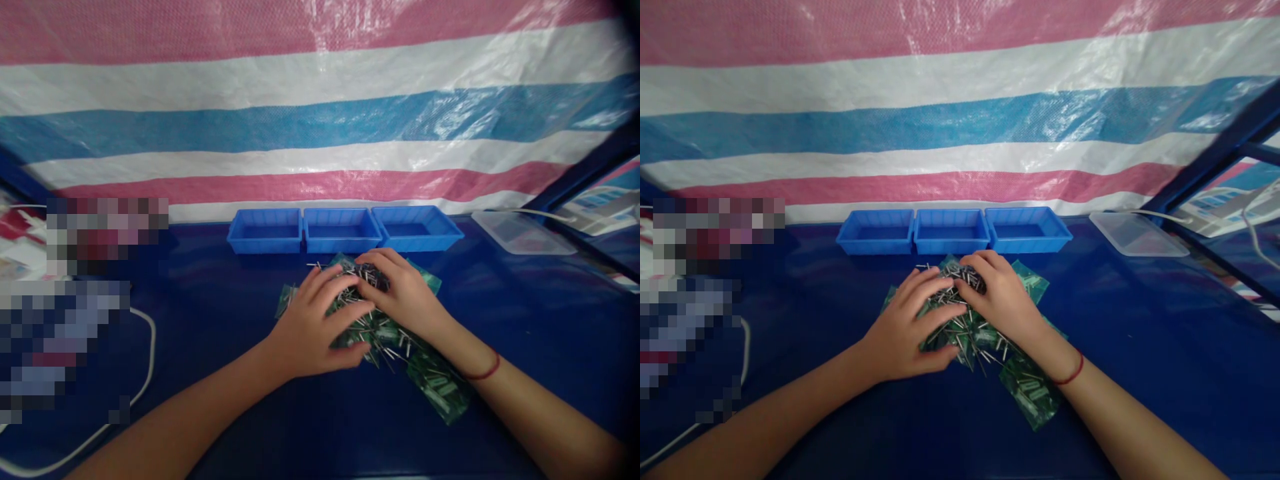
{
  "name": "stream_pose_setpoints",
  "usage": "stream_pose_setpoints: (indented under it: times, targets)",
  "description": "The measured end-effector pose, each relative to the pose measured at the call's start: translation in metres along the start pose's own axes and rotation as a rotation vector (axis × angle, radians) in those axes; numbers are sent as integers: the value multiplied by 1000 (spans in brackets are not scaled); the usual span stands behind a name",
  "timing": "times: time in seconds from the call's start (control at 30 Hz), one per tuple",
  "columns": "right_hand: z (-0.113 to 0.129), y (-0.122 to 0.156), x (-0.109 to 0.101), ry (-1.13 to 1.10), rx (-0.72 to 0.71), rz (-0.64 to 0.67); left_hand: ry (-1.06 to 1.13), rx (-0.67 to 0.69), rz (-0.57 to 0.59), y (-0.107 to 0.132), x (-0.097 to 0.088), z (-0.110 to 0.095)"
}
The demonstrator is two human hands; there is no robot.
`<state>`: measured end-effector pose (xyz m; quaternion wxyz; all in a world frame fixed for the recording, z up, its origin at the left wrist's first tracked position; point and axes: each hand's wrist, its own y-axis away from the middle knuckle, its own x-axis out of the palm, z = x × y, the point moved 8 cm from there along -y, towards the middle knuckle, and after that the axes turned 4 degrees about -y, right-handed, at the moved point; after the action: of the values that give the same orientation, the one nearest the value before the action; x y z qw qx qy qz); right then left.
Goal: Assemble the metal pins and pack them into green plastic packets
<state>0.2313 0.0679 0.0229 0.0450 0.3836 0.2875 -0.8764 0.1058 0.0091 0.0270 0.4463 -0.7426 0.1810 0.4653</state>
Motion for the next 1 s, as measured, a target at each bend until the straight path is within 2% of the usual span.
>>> stream_pose_setpoints:
  times: [0.07,0.13,0.33,0.6,0.8,1.0]
  targets:
    - [-3,2,1,20,2,8,21,189,109,3,8,-24]
    - [-6,3,4,51,0,22,27,251,182,7,16,-37]
    - [-9,7,7,60,0,58,43,234,254,9,27,-40]
    - [2,13,2,-37,-15,74,-14,234,194,4,28,-38]
    - [1,16,5,20,-22,78,-75,267,153,3,26,-40]
    - [-2,16,10,163,-66,93,-30,187,187,1,31,-33]
